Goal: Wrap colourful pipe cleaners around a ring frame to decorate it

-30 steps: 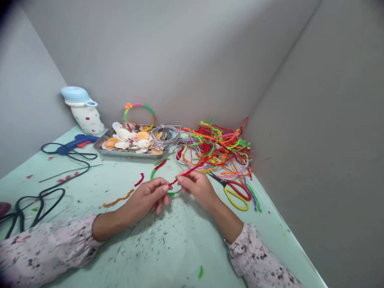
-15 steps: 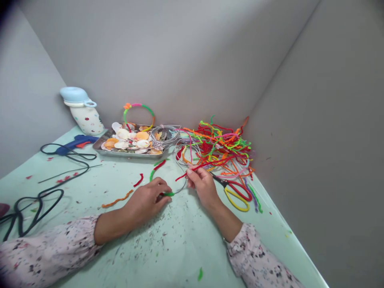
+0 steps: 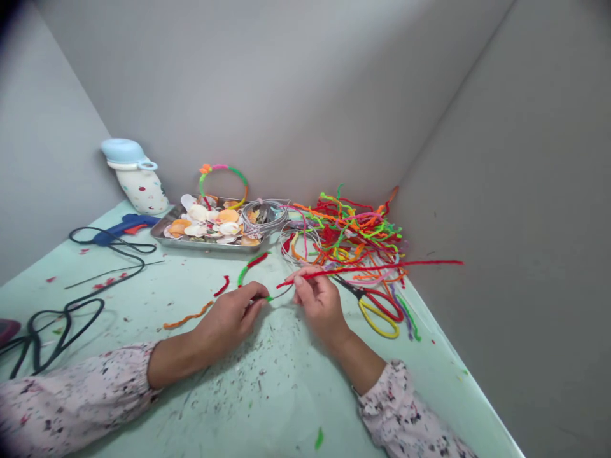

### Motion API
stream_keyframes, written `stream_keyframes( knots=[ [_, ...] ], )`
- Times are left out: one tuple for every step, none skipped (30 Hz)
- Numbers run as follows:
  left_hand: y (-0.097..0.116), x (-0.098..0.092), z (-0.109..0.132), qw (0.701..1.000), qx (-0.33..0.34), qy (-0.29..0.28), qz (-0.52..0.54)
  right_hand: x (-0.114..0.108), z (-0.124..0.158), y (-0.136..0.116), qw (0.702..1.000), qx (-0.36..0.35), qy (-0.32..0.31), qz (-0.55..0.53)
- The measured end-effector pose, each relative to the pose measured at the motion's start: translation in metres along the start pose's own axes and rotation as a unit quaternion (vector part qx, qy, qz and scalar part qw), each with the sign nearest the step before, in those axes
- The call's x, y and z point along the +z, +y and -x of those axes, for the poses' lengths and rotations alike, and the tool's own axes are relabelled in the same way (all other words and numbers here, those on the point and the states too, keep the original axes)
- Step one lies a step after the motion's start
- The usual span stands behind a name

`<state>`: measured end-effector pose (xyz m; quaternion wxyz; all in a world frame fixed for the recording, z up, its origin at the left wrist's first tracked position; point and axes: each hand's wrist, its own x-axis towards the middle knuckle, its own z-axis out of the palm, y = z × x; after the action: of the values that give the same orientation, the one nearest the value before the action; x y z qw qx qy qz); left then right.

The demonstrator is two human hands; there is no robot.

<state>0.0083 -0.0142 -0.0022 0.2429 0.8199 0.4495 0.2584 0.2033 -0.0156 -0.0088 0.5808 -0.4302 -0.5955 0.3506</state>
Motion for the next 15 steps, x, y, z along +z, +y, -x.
stream_keyframes(
  knots=[
    [-0.0001, 0.0007, -0.0005, 1.0, -0.01, 0.001, 0.014, 0.0002, 0.0008, -0.0002, 1.0, -0.001, -0.012, 0.015],
    [-0.0002, 0.0014, -0.0012, 0.999, -0.02, 0.0, 0.026, 0.0003, 0.0014, -0.0005, 0.999, 0.0, -0.021, 0.028],
    [-0.0004, 0.002, -0.0019, 0.999, -0.029, -0.002, 0.037, 0.0004, 0.0016, -0.0007, 0.999, 0.004, -0.029, 0.039],
    [-0.0007, 0.0026, -0.0025, 0.998, -0.034, -0.004, 0.046, 0.0003, 0.0016, -0.0008, 0.998, 0.008, -0.035, 0.046],
    [-0.001, 0.003, -0.0031, 0.998, -0.037, -0.005, 0.055, 0.0003, 0.0015, -0.0009, 0.998, 0.012, -0.04, 0.053],
    [-0.0014, 0.0034, -0.0035, 0.997, -0.037, -0.006, 0.062, 0.0002, 0.0013, -0.001, 0.997, 0.015, -0.044, 0.059],
    [-0.0017, 0.0036, -0.0037, 0.997, -0.035, -0.005, 0.068, 0.0002, 0.0011, -0.001, 0.997, 0.016, -0.047, 0.065],
    [-0.0019, 0.0037, -0.0037, 0.997, -0.034, -0.004, 0.073, 0.0003, 0.0011, -0.0011, 0.996, 0.016, -0.049, 0.07],
    [-0.0021, 0.0037, -0.0036, 0.997, -0.032, -0.003, 0.076, 0.0004, 0.0011, -0.0012, 0.996, 0.016, -0.052, 0.075],
    [-0.0021, 0.0037, -0.0034, 0.996, -0.033, -0.002, 0.078, 0.0006, 0.0013, -0.0014, 0.995, 0.014, -0.055, 0.081],
    [-0.002, 0.0036, -0.0031, 0.996, -0.034, -0.001, 0.079, 0.0008, 0.0015, -0.0016, 0.995, 0.012, -0.058, 0.086],
    [-0.0018, 0.0035, -0.0028, 0.996, -0.035, -0.002, 0.079, 0.001, 0.0018, -0.002, 0.994, 0.011, -0.062, 0.091],
    [-0.0016, 0.0034, -0.0024, 0.996, -0.036, -0.002, 0.078, 0.0013, 0.0021, -0.0023, 0.993, 0.011, -0.066, 0.096],
    [-0.0015, 0.0034, -0.0022, 0.996, -0.036, -0.002, 0.078, 0.0016, 0.0024, -0.0026, 0.992, 0.01, -0.07, 0.1],
    [-0.0014, 0.0035, -0.002, 0.996, -0.035, -0.001, 0.078, 0.0018, 0.0027, -0.0029, 0.992, 0.01, -0.072, 0.103]
  ],
)
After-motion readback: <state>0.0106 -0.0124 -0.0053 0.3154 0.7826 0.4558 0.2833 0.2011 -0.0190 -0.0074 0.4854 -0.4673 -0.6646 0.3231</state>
